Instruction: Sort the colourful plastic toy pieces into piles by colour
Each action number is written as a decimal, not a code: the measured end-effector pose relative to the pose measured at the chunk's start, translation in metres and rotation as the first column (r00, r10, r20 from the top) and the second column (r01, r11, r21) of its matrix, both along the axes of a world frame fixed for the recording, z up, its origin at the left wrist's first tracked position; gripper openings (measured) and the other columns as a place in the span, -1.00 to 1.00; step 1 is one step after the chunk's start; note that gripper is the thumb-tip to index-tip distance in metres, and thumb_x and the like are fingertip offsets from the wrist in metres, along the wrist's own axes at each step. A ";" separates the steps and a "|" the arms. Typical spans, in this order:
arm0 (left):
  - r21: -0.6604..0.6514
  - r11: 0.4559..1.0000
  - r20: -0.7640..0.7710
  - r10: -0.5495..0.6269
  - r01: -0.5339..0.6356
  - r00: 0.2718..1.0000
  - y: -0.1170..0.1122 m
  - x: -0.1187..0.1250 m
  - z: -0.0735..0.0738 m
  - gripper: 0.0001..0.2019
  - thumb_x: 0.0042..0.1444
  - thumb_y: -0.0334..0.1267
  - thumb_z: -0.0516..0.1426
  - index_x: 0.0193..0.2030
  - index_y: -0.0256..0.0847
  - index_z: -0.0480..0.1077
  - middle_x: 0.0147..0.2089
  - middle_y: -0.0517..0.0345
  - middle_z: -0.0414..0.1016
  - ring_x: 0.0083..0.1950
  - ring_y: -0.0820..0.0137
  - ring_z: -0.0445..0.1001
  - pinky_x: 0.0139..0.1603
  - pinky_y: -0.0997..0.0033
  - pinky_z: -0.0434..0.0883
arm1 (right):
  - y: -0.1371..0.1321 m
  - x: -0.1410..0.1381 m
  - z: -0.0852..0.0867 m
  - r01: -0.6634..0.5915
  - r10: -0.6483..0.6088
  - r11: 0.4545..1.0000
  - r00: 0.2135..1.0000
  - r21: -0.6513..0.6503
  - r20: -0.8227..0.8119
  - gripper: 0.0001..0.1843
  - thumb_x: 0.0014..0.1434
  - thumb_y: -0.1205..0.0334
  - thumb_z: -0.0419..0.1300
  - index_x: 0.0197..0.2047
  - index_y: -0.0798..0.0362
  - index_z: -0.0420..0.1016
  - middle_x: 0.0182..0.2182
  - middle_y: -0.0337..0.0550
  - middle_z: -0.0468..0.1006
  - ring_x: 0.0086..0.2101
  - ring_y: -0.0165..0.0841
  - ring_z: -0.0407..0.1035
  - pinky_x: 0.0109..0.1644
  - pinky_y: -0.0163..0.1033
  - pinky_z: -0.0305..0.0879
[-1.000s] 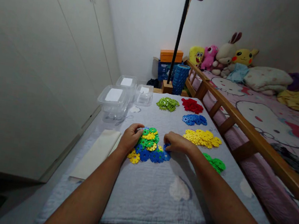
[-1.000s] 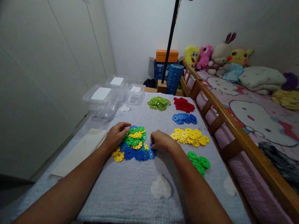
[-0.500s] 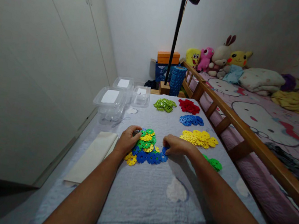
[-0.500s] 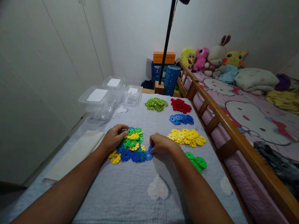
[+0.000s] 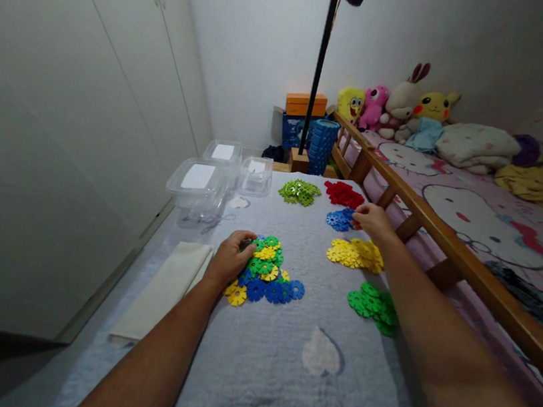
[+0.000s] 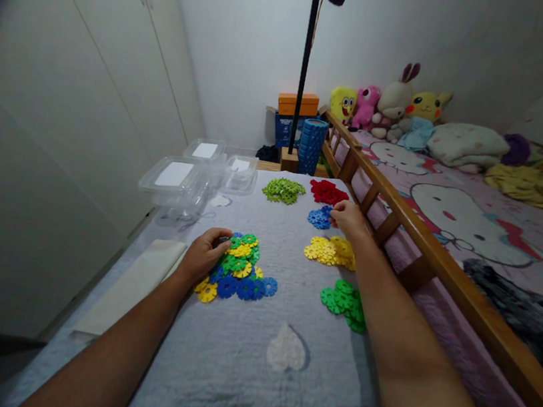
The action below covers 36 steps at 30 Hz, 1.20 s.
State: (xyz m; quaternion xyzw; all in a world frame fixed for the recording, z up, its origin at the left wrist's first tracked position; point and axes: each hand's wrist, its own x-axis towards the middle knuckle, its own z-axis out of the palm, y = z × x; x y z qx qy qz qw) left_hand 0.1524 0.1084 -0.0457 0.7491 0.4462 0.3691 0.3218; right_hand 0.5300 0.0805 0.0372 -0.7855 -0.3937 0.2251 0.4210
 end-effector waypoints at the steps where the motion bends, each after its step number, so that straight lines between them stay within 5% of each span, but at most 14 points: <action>1: 0.000 1.000 -0.001 0.001 -0.001 1.000 0.000 0.000 0.000 -0.74 0.15 -0.17 0.13 -0.06 -0.15 0.51 -0.06 0.08 0.58 -0.03 0.27 0.54 0.13 0.20 0.45 | 0.004 0.012 -0.003 0.097 -0.097 0.995 0.995 0.009 0.012 -0.91 0.04 0.43 0.19 -0.34 0.09 0.44 -0.57 -0.25 0.47 -0.51 -0.37 0.41 -0.37 -0.32 0.35; 5: 0.002 1.000 -0.008 -0.001 0.001 1.000 -0.001 0.000 0.003 -0.74 0.14 -0.18 0.12 -0.07 -0.15 0.51 -0.07 0.08 0.58 -0.05 0.27 0.54 0.11 0.21 0.46 | 0.015 0.041 -0.015 0.297 -0.286 0.955 0.927 -0.009 0.243 -0.86 0.01 0.46 0.20 -0.32 0.12 0.52 -0.47 -0.14 0.56 -0.41 -0.32 0.44 -0.28 -0.30 0.35; 12: 0.013 1.000 -0.023 -0.004 0.005 1.000 -0.003 0.000 0.007 -0.76 0.13 -0.20 0.12 -0.09 -0.15 0.51 -0.06 0.08 0.57 -0.02 0.27 0.52 0.13 0.21 0.43 | 0.022 0.042 -0.031 0.248 -0.158 0.965 0.808 -0.084 0.568 -0.75 0.06 0.51 0.12 -0.26 0.15 0.60 -0.23 0.02 0.63 -0.21 -0.26 0.45 -0.10 -0.30 0.28; 18: 0.005 1.000 -0.019 -0.006 0.006 1.000 -0.004 0.000 0.010 -0.77 0.13 -0.22 0.11 -0.10 -0.15 0.50 -0.05 0.09 0.57 0.00 0.27 0.52 0.12 0.23 0.43 | 0.017 0.039 -0.038 0.133 -0.017 0.982 0.771 -0.136 0.636 -0.73 0.01 0.53 0.11 -0.30 0.17 0.61 -0.23 0.01 0.63 -0.19 -0.27 0.44 -0.07 -0.30 0.26; 25: 0.024 1.000 -0.011 -0.005 0.005 1.000 -0.003 0.001 0.009 -0.77 0.13 -0.23 0.11 -0.09 -0.16 0.49 -0.03 0.07 0.55 0.02 0.26 0.51 0.15 0.21 0.43 | -0.004 0.006 -0.017 0.080 -0.121 0.992 0.853 0.102 0.508 -0.80 0.03 0.42 0.09 -0.33 0.13 0.55 -0.29 -0.02 0.62 -0.24 -0.25 0.44 -0.07 -0.23 0.29; 27: 0.041 0.999 -0.002 0.005 -0.005 1.000 -0.003 0.000 0.008 -0.76 0.13 -0.24 0.11 -0.09 -0.17 0.49 0.00 0.06 0.54 0.06 0.25 0.50 0.19 0.19 0.41 | -0.015 -0.021 -0.011 -0.020 -0.049 0.987 0.906 0.158 0.420 -0.85 0.05 0.36 0.12 -0.34 0.11 0.53 -0.33 -0.07 0.60 -0.29 -0.27 0.43 -0.13 -0.22 0.29; 30: 0.068 0.998 -0.019 0.019 -0.018 1.000 -0.003 0.000 0.008 -0.75 0.12 -0.28 0.10 -0.08 -0.17 0.48 0.00 0.04 0.54 0.08 0.24 0.50 0.22 0.16 0.41 | -0.036 -0.074 -0.009 -0.292 0.247 0.950 0.919 0.107 0.308 -0.88 0.10 0.26 0.14 -0.36 0.08 0.50 -0.42 -0.16 0.55 -0.38 -0.32 0.40 -0.25 -0.25 0.27; 33: 0.114 0.993 -0.091 0.030 -0.019 0.995 -0.004 -0.001 0.010 -0.75 0.12 -0.31 0.09 -0.08 -0.18 0.49 0.00 0.02 0.54 0.09 0.22 0.49 0.24 0.12 0.40 | -0.060 -0.125 -0.014 -0.561 0.549 0.827 0.790 -0.038 0.273 -0.88 0.14 0.24 0.16 -0.34 0.06 0.50 -0.41 -0.19 0.54 -0.37 -0.35 0.39 -0.26 -0.28 0.24; 36: 0.185 0.983 -0.203 0.048 -0.010 0.978 -0.005 -0.001 0.013 -0.76 0.12 -0.32 0.11 -0.08 -0.19 0.50 0.06 -0.04 0.53 0.15 0.15 0.46 0.29 0.05 0.36 | -0.078 -0.154 -0.023 -0.645 0.650 0.751 0.682 -0.143 0.337 -0.86 0.15 0.26 0.20 -0.23 0.08 0.55 -0.27 -0.10 0.57 -0.26 -0.32 0.41 -0.16 -0.26 0.25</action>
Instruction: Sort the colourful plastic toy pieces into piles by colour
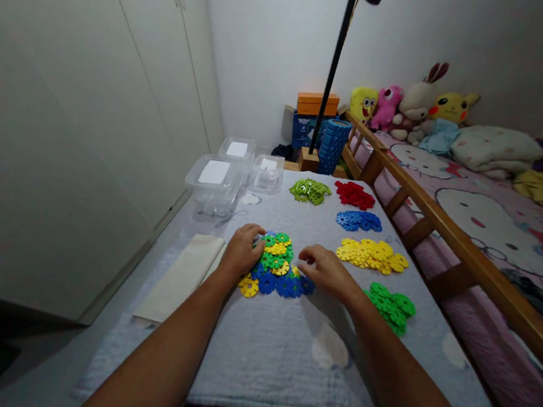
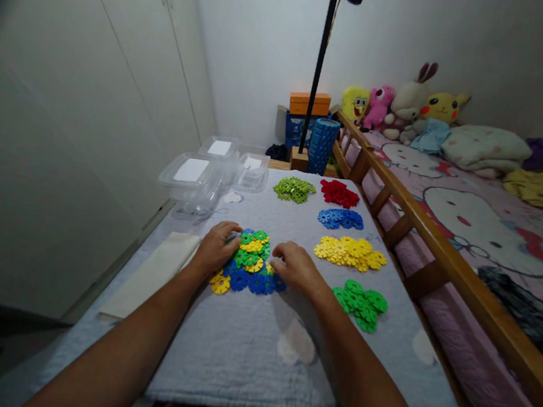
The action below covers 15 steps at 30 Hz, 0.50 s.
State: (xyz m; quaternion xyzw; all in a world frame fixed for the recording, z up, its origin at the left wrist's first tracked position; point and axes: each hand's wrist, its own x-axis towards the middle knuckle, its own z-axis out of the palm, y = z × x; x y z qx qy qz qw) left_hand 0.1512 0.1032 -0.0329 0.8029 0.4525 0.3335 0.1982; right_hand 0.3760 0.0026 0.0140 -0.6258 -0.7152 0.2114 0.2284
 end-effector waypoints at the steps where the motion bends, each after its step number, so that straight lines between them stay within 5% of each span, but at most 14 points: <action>1: 0.020 1.000 -0.040 0.005 -0.004 0.999 -0.001 0.000 0.001 -0.76 0.13 -0.31 0.11 -0.07 -0.20 0.51 0.09 -0.06 0.51 0.18 0.12 0.44 0.30 0.03 0.35 | -0.004 -0.004 -0.003 -0.026 0.026 1.000 0.999 -0.003 0.034 -0.82 0.15 0.26 0.21 -0.17 0.09 0.55 -0.22 -0.07 0.56 -0.22 -0.30 0.40 -0.12 -0.24 0.26; 7: -0.022 0.999 -0.272 -0.028 0.023 0.962 -0.008 -0.005 0.014 -0.57 0.19 -0.03 0.18 0.14 -0.17 0.46 0.35 -0.16 0.30 0.39 -0.02 0.24 0.39 -0.09 0.21 | -0.016 0.007 -0.017 -0.148 0.156 0.987 0.980 -0.069 0.120 -0.54 -0.03 0.23 0.41 -0.02 0.05 0.52 -0.10 -0.06 0.47 -0.05 -0.20 0.32 0.04 -0.17 0.24; 11: -0.261 0.957 -0.423 -0.234 0.130 0.875 -0.015 -0.015 0.028 0.09 -0.24 0.20 0.40 0.44 -0.04 0.13 0.54 -0.22 -0.05 0.53 -0.22 -0.09 0.43 -0.27 0.06 | -0.017 0.011 -0.022 -0.156 0.160 0.986 0.982 -0.052 0.099 -0.53 -0.05 0.27 0.43 -0.03 0.02 0.50 -0.06 -0.07 0.43 -0.01 -0.20 0.29 0.09 -0.17 0.22; 15: -0.378 0.909 -0.484 -0.353 0.173 0.800 -0.023 -0.018 0.032 0.43 -0.45 0.22 0.45 0.53 -0.08 -0.19 0.58 -0.32 -0.25 0.56 -0.28 -0.29 0.44 -0.38 -0.09 | -0.015 0.009 -0.025 -0.135 0.138 0.990 0.986 -0.039 0.089 -0.64 0.00 0.30 0.41 -0.10 0.03 0.49 -0.11 -0.11 0.43 -0.07 -0.24 0.31 0.03 -0.20 0.22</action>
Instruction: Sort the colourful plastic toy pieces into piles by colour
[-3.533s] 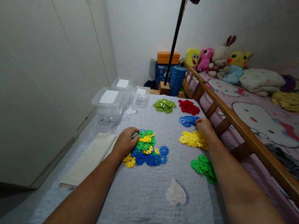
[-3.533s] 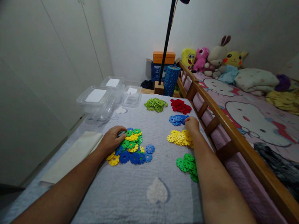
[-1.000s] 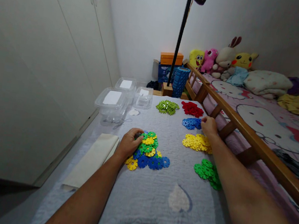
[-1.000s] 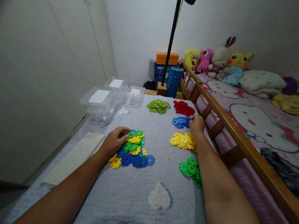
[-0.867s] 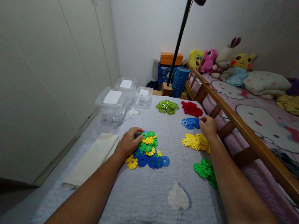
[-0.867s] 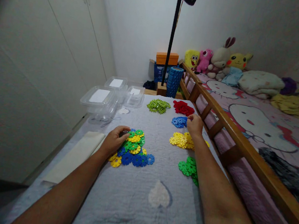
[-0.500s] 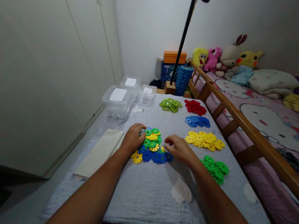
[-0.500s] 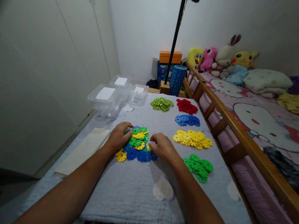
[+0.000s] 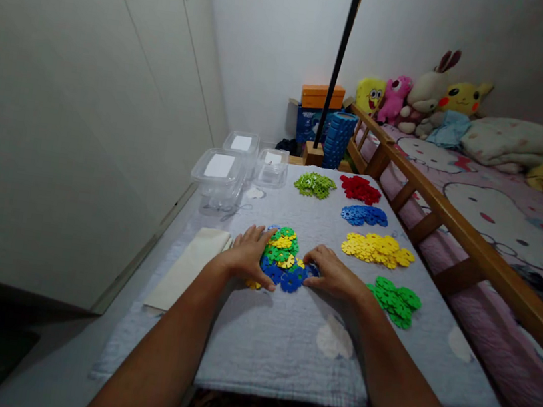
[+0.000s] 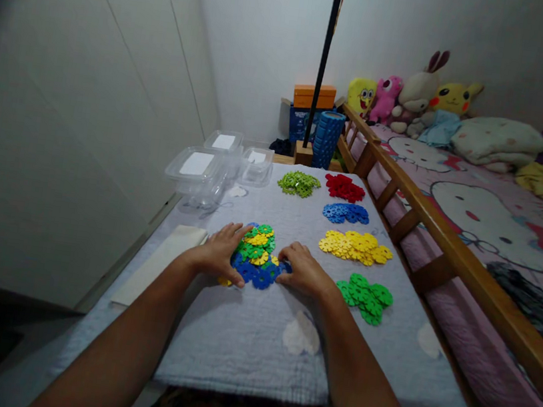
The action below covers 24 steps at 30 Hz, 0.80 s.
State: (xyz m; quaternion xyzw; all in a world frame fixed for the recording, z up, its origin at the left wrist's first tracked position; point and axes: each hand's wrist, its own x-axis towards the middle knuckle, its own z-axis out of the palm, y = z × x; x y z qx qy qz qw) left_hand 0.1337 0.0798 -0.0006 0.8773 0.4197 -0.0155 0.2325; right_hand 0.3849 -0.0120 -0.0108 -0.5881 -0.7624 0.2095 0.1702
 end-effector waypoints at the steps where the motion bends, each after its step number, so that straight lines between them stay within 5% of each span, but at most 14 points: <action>1: -0.005 1.000 -0.011 -0.008 0.008 1.000 -0.002 0.001 -0.001 0.47 -0.48 0.20 0.46 0.54 -0.10 -0.23 0.58 -0.34 -0.26 0.56 -0.29 -0.32 0.44 -0.40 -0.12 | 0.001 0.000 -0.001 0.012 -0.012 1.000 1.000 0.011 -0.006 -0.66 0.02 0.31 0.40 -0.11 0.04 0.49 -0.12 -0.11 0.44 -0.08 -0.25 0.31 0.02 -0.20 0.22; 8: 0.032 0.999 0.059 0.010 -0.012 0.998 -0.008 0.017 -0.015 0.45 -0.48 0.16 0.48 0.53 -0.16 -0.19 0.56 -0.37 -0.23 0.56 -0.30 -0.30 0.47 -0.33 -0.15 | 0.008 -0.002 -0.013 0.134 -0.132 0.986 0.991 0.100 -0.028 -0.86 0.11 0.28 0.35 -0.25 0.05 0.48 -0.25 -0.16 0.46 -0.18 -0.30 0.34 -0.08 -0.23 0.22; 18: 0.233 0.970 0.256 0.009 -0.070 0.967 -0.001 0.028 -0.027 -0.10 -0.10 0.09 0.37 0.38 -0.10 0.22 0.41 -0.19 0.19 0.44 -0.07 0.14 0.42 -0.10 0.11 | 0.014 -0.001 -0.019 0.290 -0.253 0.945 0.940 0.150 -0.228 -0.88 0.10 0.43 0.24 -0.28 0.05 0.49 -0.31 -0.18 0.50 -0.28 -0.34 0.35 -0.15 -0.25 0.25; 24: 0.244 0.964 0.286 0.037 -0.110 0.957 0.000 0.028 -0.028 -0.26 0.02 -0.01 0.31 0.34 -0.10 0.27 0.39 -0.13 0.23 0.42 0.02 0.20 0.43 -0.01 0.14 | 0.013 0.005 -0.020 0.248 -0.211 0.943 0.961 0.221 -0.178 -0.76 0.11 0.47 0.10 -0.21 0.06 0.51 -0.25 -0.10 0.49 -0.18 -0.28 0.35 -0.02 -0.17 0.24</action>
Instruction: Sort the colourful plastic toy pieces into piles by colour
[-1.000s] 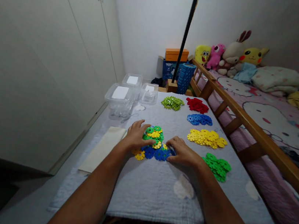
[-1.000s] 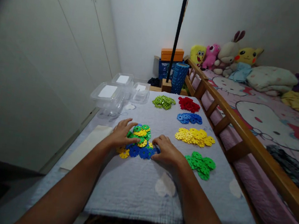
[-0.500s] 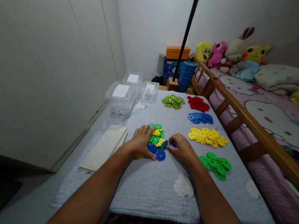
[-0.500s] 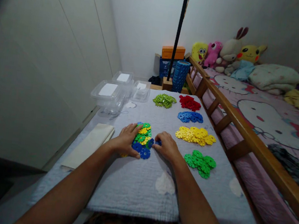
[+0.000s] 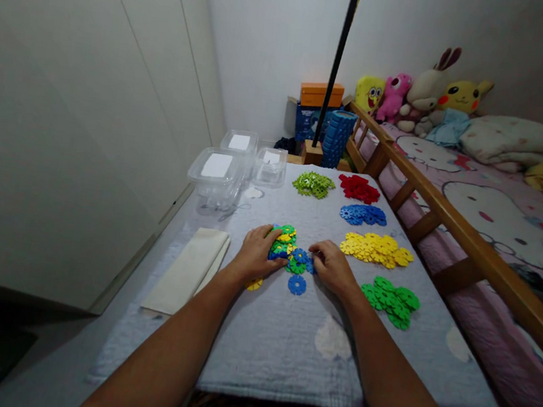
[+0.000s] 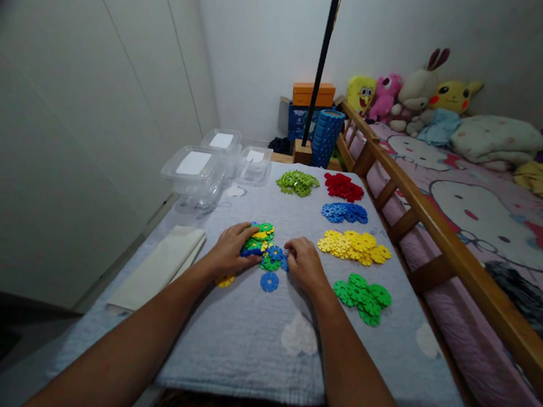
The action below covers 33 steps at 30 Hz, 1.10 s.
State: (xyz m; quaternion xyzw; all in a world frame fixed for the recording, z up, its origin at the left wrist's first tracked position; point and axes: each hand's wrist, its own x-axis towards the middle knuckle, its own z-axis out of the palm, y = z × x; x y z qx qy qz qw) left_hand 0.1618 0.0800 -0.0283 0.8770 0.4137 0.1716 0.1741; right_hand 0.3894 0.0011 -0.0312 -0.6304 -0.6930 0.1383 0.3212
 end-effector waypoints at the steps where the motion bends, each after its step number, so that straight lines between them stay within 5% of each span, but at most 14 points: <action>1: -0.001 1.000 0.013 0.002 -0.002 1.000 0.000 0.000 0.000 -0.28 0.03 -0.02 0.31 0.33 -0.10 0.27 0.39 -0.12 0.24 0.42 0.03 0.21 0.43 -0.01 0.15 | -0.001 0.001 0.001 -0.010 0.010 1.000 1.000 -0.010 0.029 -0.76 0.09 0.45 0.12 -0.19 0.06 0.51 -0.24 -0.09 0.49 -0.16 -0.26 0.34 0.00 -0.15 0.23; 8: -0.024 0.999 0.114 0.034 -0.031 0.993 0.003 0.000 0.000 -0.46 0.19 -0.01 0.20 0.25 -0.19 0.36 0.34 -0.13 0.32 0.38 0.09 0.27 0.43 0.02 0.17 | -0.010 0.005 0.011 -0.075 0.092 0.990 0.985 -0.118 0.144 -0.77 0.04 0.32 0.25 -0.17 0.04 0.47 -0.13 -0.05 0.44 -0.08 -0.20 0.26 0.07 -0.12 0.17; 19: -0.008 0.995 0.182 0.102 -0.103 0.978 0.009 0.001 -0.005 -0.64 0.31 -0.21 0.03 0.18 -0.23 0.41 0.24 -0.09 0.43 0.30 0.19 0.35 0.40 0.08 0.25 | -0.006 0.009 0.011 -0.033 0.014 0.987 0.993 -0.159 -0.120 -0.96 0.11 0.26 0.20 -0.34 0.04 0.41 -0.43 -0.26 0.44 -0.36 -0.36 0.29 -0.25 -0.27 0.16; 33: 0.007 0.995 0.168 0.096 -0.098 0.981 0.009 0.000 -0.003 -0.68 0.32 -0.13 0.03 0.10 -0.18 0.44 0.13 -0.05 0.51 0.19 0.18 0.44 0.28 0.08 0.34 | -0.006 0.012 0.004 0.006 -0.055 0.982 0.964 -0.186 -0.259 -0.70 0.04 0.33 0.07 -0.18 0.05 0.53 -0.41 -0.25 0.53 -0.39 -0.38 0.37 -0.28 -0.29 0.26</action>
